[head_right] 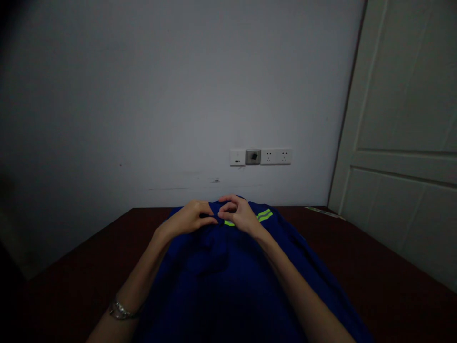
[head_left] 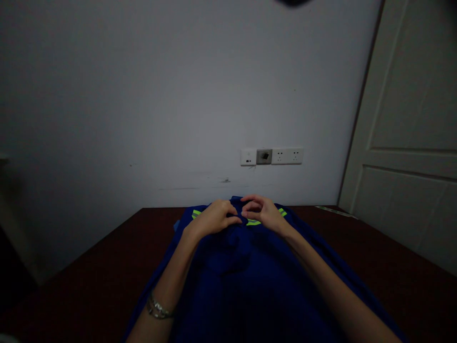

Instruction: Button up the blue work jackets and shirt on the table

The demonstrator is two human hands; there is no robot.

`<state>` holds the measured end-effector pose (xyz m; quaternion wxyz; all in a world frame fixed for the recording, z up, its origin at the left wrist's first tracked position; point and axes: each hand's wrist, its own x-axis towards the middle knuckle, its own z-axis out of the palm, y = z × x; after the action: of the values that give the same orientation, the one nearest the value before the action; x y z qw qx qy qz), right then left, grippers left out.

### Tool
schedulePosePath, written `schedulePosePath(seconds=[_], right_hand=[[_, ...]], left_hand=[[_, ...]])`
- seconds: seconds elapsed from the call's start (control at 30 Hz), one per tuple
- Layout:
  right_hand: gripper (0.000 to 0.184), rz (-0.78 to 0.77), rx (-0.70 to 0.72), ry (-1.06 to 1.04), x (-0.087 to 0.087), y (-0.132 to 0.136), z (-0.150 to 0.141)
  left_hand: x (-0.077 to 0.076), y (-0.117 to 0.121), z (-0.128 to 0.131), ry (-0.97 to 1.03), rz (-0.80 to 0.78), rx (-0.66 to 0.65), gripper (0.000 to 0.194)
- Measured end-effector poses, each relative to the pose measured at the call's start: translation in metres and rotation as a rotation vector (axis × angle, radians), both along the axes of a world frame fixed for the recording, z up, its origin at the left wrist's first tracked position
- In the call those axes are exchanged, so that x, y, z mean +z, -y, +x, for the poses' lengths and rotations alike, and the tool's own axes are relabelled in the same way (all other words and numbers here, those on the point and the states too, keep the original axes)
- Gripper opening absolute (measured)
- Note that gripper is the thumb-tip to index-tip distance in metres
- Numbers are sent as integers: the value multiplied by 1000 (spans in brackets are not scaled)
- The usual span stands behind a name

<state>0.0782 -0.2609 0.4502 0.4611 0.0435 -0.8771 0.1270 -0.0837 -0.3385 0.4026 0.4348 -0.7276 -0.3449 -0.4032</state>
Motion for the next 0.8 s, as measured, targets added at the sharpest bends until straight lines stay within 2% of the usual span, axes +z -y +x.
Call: schedulePosePath(seconds=[0.1,0.27,0.5,0.6,0.67,0.8], right_hand=[[41,-171,14,-6,0,0,-2],[38,-356,27,-16,-1,1,-3],[38,-475,73,43,0,-7,-5],[34,-317,26,64,3,-8,-2],[29,-55,-64,74,6,-6,5],[16,565,-288,22,11,3,25]], left_hand=[[0,2,1,3,-9,3,20],[-1,5,3,5,-30,-9,20],[-4,9,7,-20,-7,20,18],[-4,5,6,-17,14,24,18],[-2,3,4,-4,-4,40,18],[-1,5,0,42,-67,64,18]])
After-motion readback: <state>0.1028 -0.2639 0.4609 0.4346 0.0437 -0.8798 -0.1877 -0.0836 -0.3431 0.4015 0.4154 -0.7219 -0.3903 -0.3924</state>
